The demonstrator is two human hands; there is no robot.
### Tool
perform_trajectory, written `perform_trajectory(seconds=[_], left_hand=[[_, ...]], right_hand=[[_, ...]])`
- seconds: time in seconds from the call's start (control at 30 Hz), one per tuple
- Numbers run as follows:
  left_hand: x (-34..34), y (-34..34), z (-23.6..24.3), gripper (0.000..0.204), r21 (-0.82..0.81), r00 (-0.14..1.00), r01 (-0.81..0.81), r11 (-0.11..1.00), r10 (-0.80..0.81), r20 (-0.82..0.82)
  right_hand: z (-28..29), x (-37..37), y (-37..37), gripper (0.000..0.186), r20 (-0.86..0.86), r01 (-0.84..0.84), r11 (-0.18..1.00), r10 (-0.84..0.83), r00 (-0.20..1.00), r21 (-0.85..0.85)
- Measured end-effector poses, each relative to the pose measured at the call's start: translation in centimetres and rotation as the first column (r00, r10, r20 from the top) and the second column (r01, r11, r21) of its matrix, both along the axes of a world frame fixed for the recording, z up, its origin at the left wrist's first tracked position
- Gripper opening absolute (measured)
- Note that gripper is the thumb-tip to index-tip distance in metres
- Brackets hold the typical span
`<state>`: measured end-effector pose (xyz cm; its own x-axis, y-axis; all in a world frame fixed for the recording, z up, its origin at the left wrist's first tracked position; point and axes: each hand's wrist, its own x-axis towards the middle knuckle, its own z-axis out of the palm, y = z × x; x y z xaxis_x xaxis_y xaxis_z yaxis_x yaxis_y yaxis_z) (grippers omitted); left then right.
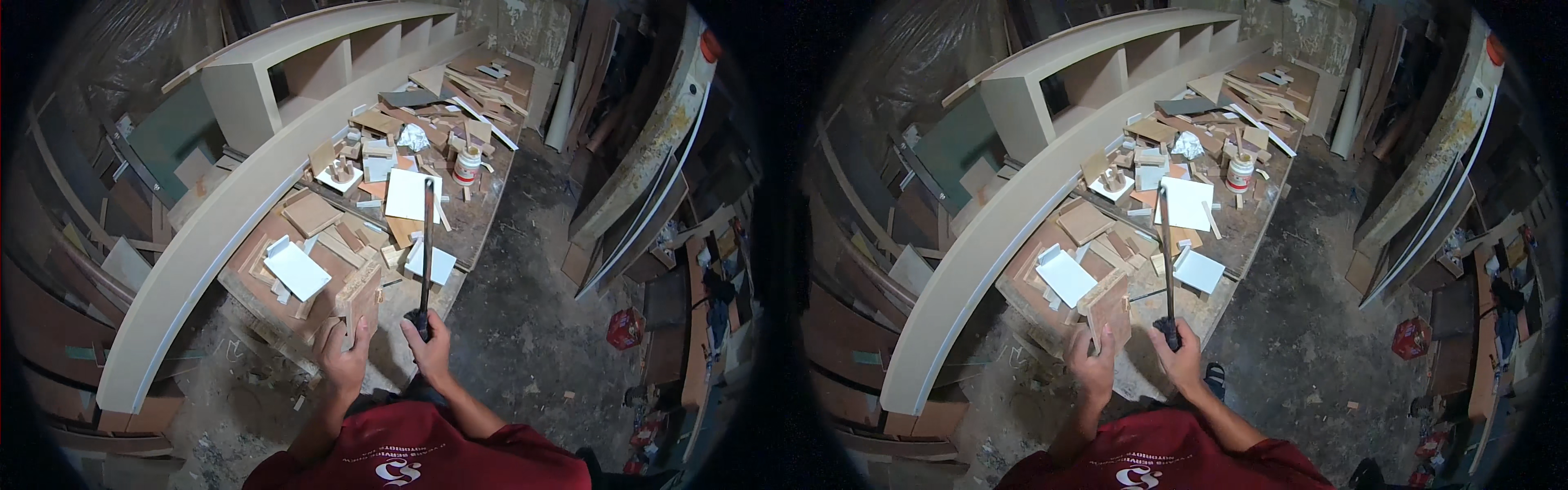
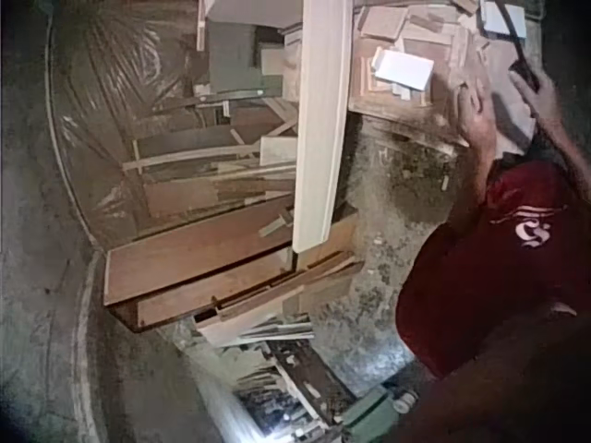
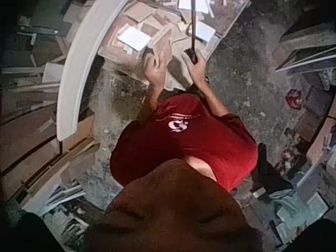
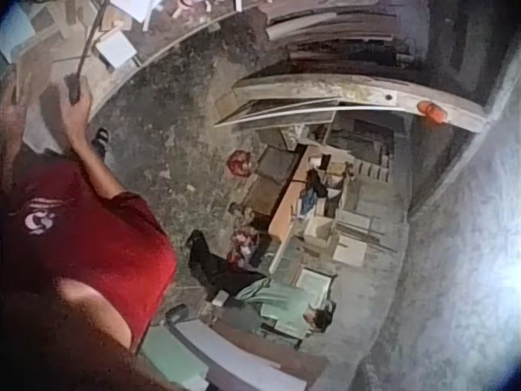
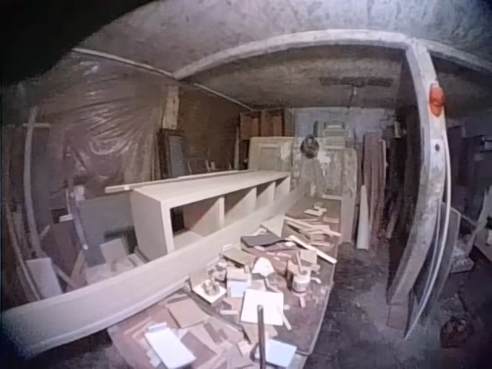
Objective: The person uses a hand saw to cut a small rectangular piece of wood on a workbench. They hold the wood steady with their left hand while sawing with their right hand, repeating the action to complete the cut.
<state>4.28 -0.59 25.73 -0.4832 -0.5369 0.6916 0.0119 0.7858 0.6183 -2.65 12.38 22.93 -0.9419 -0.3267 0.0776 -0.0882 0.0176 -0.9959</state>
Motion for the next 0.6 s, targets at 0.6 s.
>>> perform_trajectory(seconds=[0.6], left_hand=[[1.5, 0.4, -0.3, 0.020, 0.066, 0.994, 0.107, 0.992, -0.108, 0.004]], right_hand=[[3.4, 0.3, -2.6, 0.015, -0.113, -0.037, 0.991, 0.023, 0.993, -0.128]])
